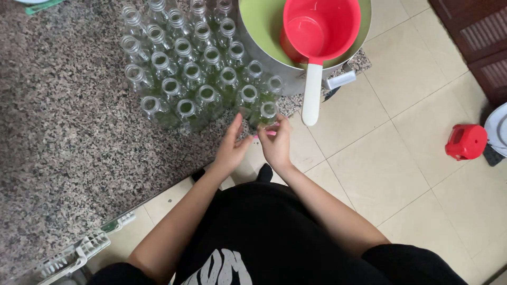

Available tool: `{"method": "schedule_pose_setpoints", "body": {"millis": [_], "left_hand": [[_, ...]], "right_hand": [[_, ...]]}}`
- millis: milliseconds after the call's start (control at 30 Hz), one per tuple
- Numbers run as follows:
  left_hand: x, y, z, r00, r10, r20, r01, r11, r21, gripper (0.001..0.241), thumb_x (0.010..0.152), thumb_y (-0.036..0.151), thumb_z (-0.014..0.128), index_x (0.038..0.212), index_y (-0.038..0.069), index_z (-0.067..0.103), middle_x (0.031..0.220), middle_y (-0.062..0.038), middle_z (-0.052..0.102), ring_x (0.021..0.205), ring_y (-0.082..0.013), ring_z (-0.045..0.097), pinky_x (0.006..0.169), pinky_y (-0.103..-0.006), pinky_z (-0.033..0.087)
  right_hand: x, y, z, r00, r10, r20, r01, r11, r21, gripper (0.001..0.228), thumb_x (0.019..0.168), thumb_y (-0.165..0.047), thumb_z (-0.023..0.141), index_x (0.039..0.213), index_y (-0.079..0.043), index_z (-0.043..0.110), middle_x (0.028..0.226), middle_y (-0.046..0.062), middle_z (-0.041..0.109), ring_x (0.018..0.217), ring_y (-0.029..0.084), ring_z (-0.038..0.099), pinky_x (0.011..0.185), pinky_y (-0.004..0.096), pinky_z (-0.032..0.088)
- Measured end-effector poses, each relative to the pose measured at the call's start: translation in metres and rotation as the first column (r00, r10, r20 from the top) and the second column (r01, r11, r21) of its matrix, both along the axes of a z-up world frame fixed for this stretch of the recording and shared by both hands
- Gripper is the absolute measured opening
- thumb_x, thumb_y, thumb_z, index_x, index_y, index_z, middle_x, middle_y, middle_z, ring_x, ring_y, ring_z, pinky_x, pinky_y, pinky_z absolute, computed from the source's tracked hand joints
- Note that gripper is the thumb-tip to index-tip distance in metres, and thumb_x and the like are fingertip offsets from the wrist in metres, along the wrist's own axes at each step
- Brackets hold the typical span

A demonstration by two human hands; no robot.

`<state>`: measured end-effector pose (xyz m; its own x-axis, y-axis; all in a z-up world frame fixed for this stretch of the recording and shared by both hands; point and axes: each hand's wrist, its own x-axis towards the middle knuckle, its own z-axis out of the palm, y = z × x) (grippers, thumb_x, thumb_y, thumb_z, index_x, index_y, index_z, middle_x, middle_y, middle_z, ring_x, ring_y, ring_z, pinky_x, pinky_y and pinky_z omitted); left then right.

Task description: Bottling a green liquid into small glass bottles using a funnel and a ladle.

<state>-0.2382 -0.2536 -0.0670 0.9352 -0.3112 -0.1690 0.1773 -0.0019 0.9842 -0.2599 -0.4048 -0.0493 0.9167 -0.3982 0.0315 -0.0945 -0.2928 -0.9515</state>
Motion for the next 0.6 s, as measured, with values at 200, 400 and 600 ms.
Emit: {"method": "schedule_pose_setpoints", "body": {"millis": [200,400,600], "left_hand": [[0.007,-0.012,-0.035,0.999,-0.029,0.029,0.031,0.996,-0.082,0.094,0.098,0.007,0.064,0.165,0.007,-0.003,0.175,-0.018,0.006,0.160,-0.0302,0.015,0.114,-0.0366,0.043],[0.005,-0.021,-0.026,0.998,-0.017,0.063,0.025,0.992,-0.124,0.098,0.099,0.006,0.063,0.164,0.005,-0.011,0.175,-0.019,0.000,0.160,-0.0267,0.012,0.116,-0.0356,0.041],[0.007,-0.015,-0.025,1.000,0.001,0.002,-0.001,1.000,-0.026,0.101,0.094,0.009,0.068,0.164,0.009,-0.005,0.173,-0.019,0.008,0.152,-0.0296,0.032,0.108,-0.0369,0.050]], "right_hand": [[0.003,0.000,0.001,0.997,-0.039,-0.069,0.041,0.999,0.031,0.056,0.090,-0.011,0.078,0.133,0.001,0.045,0.103,0.010,0.062,0.086,0.015,0.066,0.075,0.028,0.057],[0.005,0.005,-0.003,0.994,-0.103,-0.021,0.103,0.995,0.012,0.057,0.086,-0.010,0.080,0.129,0.000,0.045,0.101,0.010,0.060,0.082,0.014,0.063,0.070,0.028,0.056],[0.005,0.010,-0.004,0.995,-0.099,-0.005,0.100,0.994,0.037,0.057,0.087,-0.008,0.079,0.129,-0.002,0.041,0.106,0.010,0.057,0.082,0.015,0.063,0.068,0.028,0.055]]}}
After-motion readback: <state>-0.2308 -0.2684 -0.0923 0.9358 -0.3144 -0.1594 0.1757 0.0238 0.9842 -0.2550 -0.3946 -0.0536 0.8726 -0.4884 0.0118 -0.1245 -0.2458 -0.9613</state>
